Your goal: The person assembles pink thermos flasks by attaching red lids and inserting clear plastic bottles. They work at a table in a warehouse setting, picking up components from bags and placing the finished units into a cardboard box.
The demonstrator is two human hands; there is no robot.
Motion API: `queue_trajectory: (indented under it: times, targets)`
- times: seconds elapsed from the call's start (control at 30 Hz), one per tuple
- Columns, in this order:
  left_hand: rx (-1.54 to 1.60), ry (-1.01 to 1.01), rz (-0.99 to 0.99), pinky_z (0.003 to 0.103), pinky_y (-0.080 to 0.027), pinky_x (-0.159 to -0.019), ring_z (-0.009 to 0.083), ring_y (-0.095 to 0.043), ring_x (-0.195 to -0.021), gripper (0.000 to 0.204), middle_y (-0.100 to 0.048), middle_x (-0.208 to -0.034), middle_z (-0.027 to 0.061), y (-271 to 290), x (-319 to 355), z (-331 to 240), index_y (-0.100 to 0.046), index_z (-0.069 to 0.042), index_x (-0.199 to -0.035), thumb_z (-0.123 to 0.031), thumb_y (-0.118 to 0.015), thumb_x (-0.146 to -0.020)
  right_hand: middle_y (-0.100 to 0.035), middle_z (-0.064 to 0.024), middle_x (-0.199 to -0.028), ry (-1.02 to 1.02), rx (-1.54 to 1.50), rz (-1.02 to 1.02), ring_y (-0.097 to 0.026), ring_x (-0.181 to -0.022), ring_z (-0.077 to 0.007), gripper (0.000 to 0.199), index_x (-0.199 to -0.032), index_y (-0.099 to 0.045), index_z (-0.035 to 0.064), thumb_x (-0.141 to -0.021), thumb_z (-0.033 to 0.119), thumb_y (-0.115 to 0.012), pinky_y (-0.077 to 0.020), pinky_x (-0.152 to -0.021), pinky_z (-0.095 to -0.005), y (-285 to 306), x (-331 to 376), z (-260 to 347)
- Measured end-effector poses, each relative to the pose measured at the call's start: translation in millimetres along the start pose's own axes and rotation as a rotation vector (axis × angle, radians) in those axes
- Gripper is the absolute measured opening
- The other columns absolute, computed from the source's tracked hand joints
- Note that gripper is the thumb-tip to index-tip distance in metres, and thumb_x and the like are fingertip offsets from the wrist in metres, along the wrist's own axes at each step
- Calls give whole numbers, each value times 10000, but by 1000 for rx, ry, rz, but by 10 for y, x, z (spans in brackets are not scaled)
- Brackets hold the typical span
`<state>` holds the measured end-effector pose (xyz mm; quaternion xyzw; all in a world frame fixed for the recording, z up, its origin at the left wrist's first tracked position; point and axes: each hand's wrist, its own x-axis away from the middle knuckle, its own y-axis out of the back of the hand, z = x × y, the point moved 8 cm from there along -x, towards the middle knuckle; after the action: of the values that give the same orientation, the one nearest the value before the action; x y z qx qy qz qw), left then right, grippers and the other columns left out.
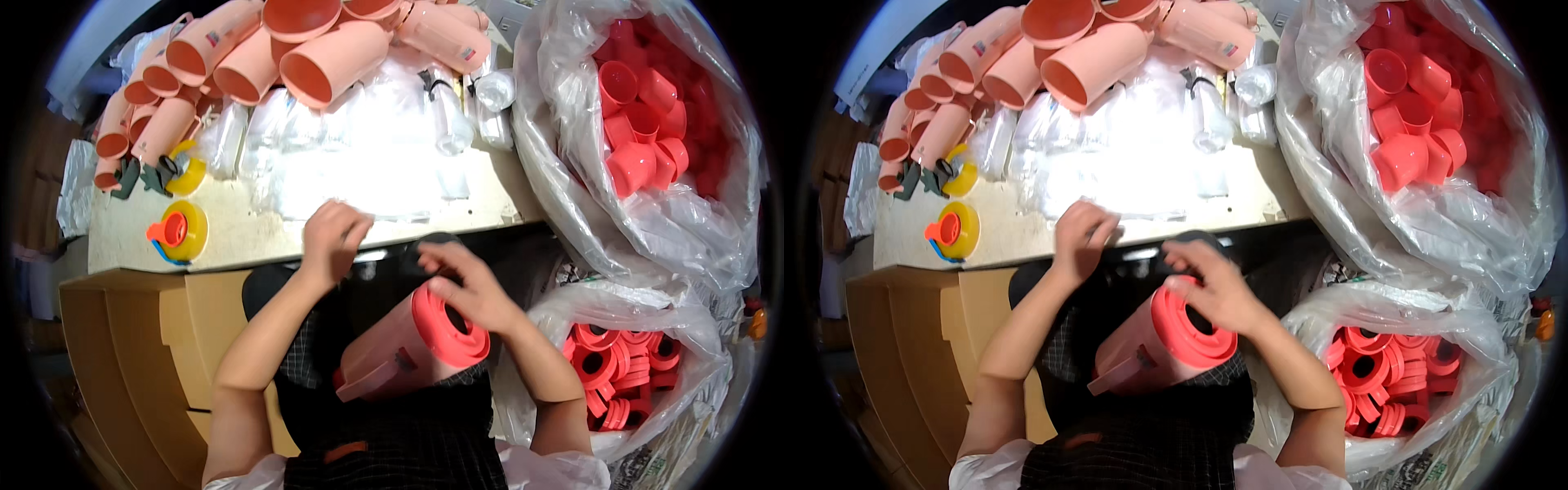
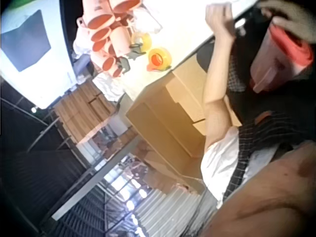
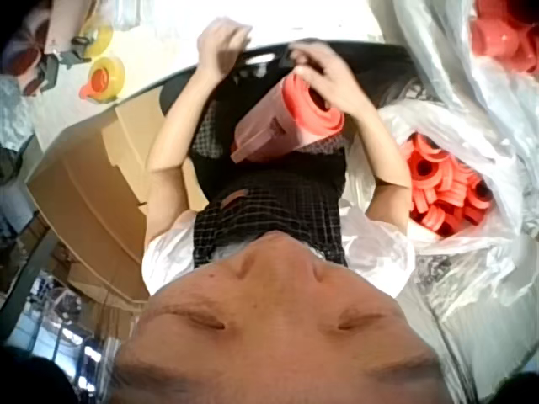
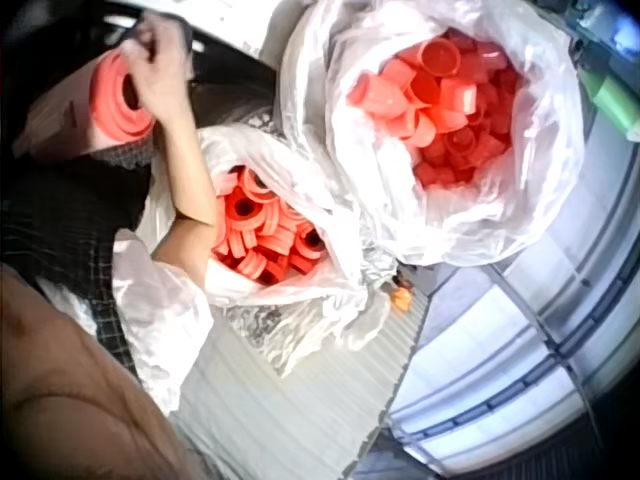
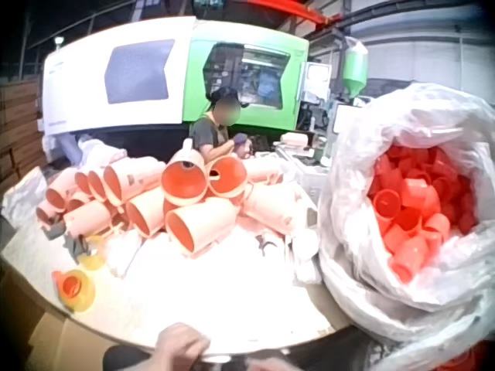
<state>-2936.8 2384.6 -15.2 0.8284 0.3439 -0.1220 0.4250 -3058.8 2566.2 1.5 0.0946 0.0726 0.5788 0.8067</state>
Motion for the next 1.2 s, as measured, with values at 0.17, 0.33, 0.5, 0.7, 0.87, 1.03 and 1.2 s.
queue_trajectory:
  times: [0.17, 0.33, 0.5, 0.7, 0.87, 1.03, 1.2]
  targets:
    - [-7, 207, 73, 421, -496, -822, 353, -621, -886, 119, -655, -865, 143, -790, -682, 815, -697, -19, -858, -133, -667, -870, -711, -134, -1041, -70, -63, 301, -666, -998, -205, 304, -1174, -659, -51, -1036, 188, -532, -509, -911, -324, -243, -110, -257]
    - [499, 626, 64, 355, -536, -814, 238, -696, -853, 276, -740, -921, 146, -830, -745, 1182, -686, 36, -911, -198, -561, -984, -713, -61, -843, -331, -378, 21, -652, -756, -101, 187, -1012, -700, -34, -971, 145, -662, -531, -721, -247, 3, -318, -654]
    - [1012, 769, 211, 333, -546, -844, 211, -690, -908, 252, -722, -975, 121, -1066, -215, 297, -658, 28, -957, -212, -584, -988, -643, 8, -771, -181, -205, -433, -542, -682, -46, 92, -908, -682, -15, -878, 37, -752, -458, -629, -219, 236, -421, -554]
    - [1424, 609, 94, 316, -557, -811, 182, -686, -883, 31, -706, -948, 120, -832, 56, -27, -613, 28, -909, 22, -610, -939, -714, -73, -827, -78, -264, -529, -671, -732, -113, 81, -899, -710, -57, -927, -10, -650, -532, -672, -241, 302, -161, -582]
    - [1210, 569, 71, 280, -539, -729, 158, -660, -792, 26, -694, -863, 91, -719, 138, -279, -570, 7, -976, 24, -585, -962, -709, -46, -807, -203, -264, -247, -640, -725, -102, 155, -991, -728, -41, -856, -42, -652, -507, -677, -254, 63, -190, -640]
    - [1793, 621, 99, 288, -450, -636, 145, -552, -688, 85, -558, -720, 19, -341, 163, -625, -552, -47, -987, 9, -604, -949, -663, -55, -827, 28, -414, -821, -627, -732, -145, 105, -874, -623, 20, -853, -66, -567, -531, -649, -286, 725, 117, -942]
    - [459, 384, 238, 286, -369, -599, 105, -396, -645, 237, -387, -712, -43, -283, 342, -231, -521, -71, -962, 112, -609, -840, -560, -25, -748, -193, -1262, -929, -540, -602, -128, 24, -989, -548, 89, -988, 91, -572, -478, -506, -259, 550, 437, -1391]
